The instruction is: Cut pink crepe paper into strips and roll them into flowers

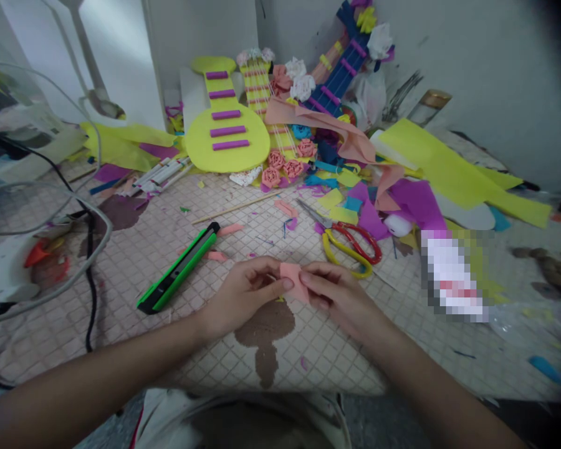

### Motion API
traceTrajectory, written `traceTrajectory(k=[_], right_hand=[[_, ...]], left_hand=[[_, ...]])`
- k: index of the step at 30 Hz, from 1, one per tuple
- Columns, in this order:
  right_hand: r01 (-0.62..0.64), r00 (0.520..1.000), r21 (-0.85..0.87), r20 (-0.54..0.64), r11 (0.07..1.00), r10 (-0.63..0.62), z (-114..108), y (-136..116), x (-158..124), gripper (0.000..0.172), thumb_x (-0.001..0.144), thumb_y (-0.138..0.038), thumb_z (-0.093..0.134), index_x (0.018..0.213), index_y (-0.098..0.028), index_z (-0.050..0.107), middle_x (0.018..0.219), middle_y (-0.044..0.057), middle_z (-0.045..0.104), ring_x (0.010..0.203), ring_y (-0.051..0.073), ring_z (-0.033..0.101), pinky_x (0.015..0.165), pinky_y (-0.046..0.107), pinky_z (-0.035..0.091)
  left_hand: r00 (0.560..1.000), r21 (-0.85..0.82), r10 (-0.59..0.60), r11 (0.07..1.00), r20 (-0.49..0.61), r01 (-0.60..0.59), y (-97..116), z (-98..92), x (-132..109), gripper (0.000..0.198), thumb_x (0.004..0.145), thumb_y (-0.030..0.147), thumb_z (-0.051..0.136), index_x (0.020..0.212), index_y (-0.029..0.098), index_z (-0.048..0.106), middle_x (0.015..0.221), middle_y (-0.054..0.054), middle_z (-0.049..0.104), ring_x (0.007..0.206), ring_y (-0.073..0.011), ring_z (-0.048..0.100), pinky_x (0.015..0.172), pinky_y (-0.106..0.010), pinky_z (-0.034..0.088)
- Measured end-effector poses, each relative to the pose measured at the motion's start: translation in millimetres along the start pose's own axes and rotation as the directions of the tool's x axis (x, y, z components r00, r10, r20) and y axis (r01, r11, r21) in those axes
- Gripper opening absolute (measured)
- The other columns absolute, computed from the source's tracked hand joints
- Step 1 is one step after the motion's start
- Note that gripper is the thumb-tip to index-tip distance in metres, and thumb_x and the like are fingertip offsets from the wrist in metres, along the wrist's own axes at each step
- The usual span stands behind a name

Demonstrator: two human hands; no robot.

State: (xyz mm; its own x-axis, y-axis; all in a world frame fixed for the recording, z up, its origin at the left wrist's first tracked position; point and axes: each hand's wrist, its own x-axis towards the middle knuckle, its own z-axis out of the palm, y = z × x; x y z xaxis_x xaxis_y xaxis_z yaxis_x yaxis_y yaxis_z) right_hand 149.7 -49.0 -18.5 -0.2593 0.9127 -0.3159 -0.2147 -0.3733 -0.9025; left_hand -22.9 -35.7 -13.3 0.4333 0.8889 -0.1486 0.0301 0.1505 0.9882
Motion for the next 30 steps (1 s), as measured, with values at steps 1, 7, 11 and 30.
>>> traceTrajectory(k=[1, 7, 11, 30], right_hand=[[0.003, 1.0, -0.007, 0.009, 1.0, -0.003, 0.2, 0.4, -0.2, 0.013, 0.072, -0.028, 0.067, 0.064, -0.018, 0.064, 0.051, -0.005, 0.047, 0.042, 0.004, 0.031, 0.04, 0.021, 0.018], [0.068, 0.995, -0.081, -0.062, 0.994, -0.073, 1.4, -0.3, -1.7, 0.015, 0.072, -0.031, 0.067, 0.067, -0.017, 0.064, 0.051, -0.005, 0.048, 0.042, 0.004, 0.032, 0.04, 0.021, 0.019], [0.112, 0.985, -0.122, -0.114, 0.986, -0.126, 2.0, 0.1, -1.9, 0.015, 0.074, -0.031, 0.067, 0.067, -0.018, 0.063, 0.048, -0.007, 0.045, 0.041, 0.004, 0.034, 0.04, 0.021, 0.02], [0.15, 0.985, -0.175, -0.062, 0.973, -0.163, 2.0, 4.5, -1.6, 0.014, 0.076, -0.031, 0.065, 0.07, -0.018, 0.065, 0.054, -0.005, 0.054, 0.042, 0.004, 0.036, 0.039, 0.019, 0.025]], left_hand=[[1.0, -0.012, 0.008, 1.0, 0.001, -0.008, -1.1, 0.1, 0.2, 0.012, 0.074, 0.024, 0.061, 0.082, 0.015, 0.059, 0.078, -0.001, 0.061, 0.075, -0.0122, 0.057, 0.069, -0.025, 0.046], [0.987, 0.009, 0.043, 0.999, -0.157, -0.042, -4.0, 0.5, 0.0, 0.023, 0.069, 0.027, 0.068, 0.071, 0.017, 0.047, 0.068, 0.004, 0.05, 0.062, -0.0086, 0.05, 0.057, -0.021, 0.041], [0.995, 0.118, 0.052, 0.992, -0.09, -0.041, -1.4, 0.8, -0.9, 0.015, 0.075, 0.028, 0.062, 0.069, 0.015, 0.058, 0.066, 0.002, 0.055, 0.061, -0.0096, 0.049, 0.056, -0.023, 0.039], [0.998, 0.189, 0.051, 0.981, -0.03, -0.044, -4.1, 1.0, -1.6, 0.023, 0.078, 0.035, 0.058, 0.074, 0.014, 0.067, 0.071, -0.003, 0.063, 0.066, -0.0129, 0.054, 0.061, -0.025, 0.041]])
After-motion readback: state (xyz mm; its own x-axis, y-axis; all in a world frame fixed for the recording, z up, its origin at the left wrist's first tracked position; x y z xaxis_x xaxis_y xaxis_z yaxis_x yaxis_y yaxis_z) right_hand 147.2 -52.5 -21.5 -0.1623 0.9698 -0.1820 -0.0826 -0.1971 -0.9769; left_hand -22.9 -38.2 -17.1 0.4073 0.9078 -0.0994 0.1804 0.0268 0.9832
